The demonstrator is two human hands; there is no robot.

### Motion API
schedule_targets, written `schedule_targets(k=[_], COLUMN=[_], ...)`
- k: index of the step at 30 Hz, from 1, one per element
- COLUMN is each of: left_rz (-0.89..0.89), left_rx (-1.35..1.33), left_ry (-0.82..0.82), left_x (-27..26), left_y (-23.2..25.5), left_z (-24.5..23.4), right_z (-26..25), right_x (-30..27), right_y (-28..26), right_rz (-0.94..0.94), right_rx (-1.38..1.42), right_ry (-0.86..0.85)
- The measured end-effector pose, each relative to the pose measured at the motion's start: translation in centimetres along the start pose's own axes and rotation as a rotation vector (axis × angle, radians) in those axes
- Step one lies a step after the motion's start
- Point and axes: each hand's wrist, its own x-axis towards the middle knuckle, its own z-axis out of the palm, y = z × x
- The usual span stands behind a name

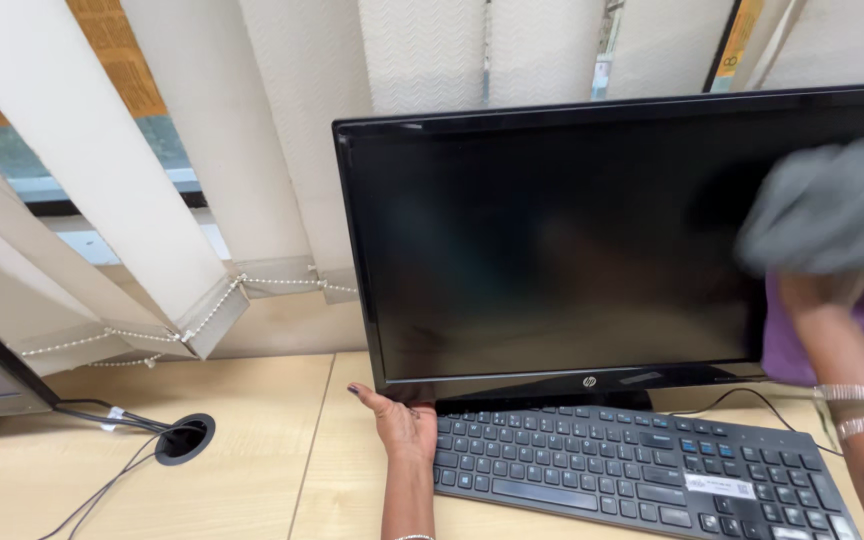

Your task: The person wipes a computer keyboard, a monitor, and the desk surface using a cloth.

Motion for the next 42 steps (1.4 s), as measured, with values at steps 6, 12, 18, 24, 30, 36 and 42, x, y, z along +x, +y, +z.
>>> schedule_targets(k=[6,12,18,24,30,36,42], left_rz=[-0.003,0.001,-0.056,0.040,0.064,0.050,0.006], left_rx=[-0.028,-0.013,-0.102,-0.093,-0.044,-0.060,-0.135], left_ry=[0.020,-0.029,-0.206,-0.333,-0.213,-0.199,-0.352], left_x=[0.8,1.1,0.3,-0.9,-1.6,-1.6,-0.5], left_y=[-0.2,-0.6,0.1,0.4,0.3,0.3,-0.1], left_z=[-1.0,-1.9,-2.1,-3.1,0.1,1.0,-0.6], right_z=[6.0,5.2,3.9,2.7,-4.1,-0.7,3.4], right_x=[7.5,1.0,-12.1,-14.8,-10.0,-3.9,-10.5], right_y=[-11.8,-35.9,-39.8,-26.1,-5.9,1.7,-20.1], right_rz=[-0.059,-0.524,-0.865,-0.867,-0.359,-0.077,-0.448], right_rx=[-0.121,0.374,0.568,0.607,0.289,-0.127,0.133], right_ry=[0.293,0.058,-0.637,-0.820,-0.405,0.213,-0.048])
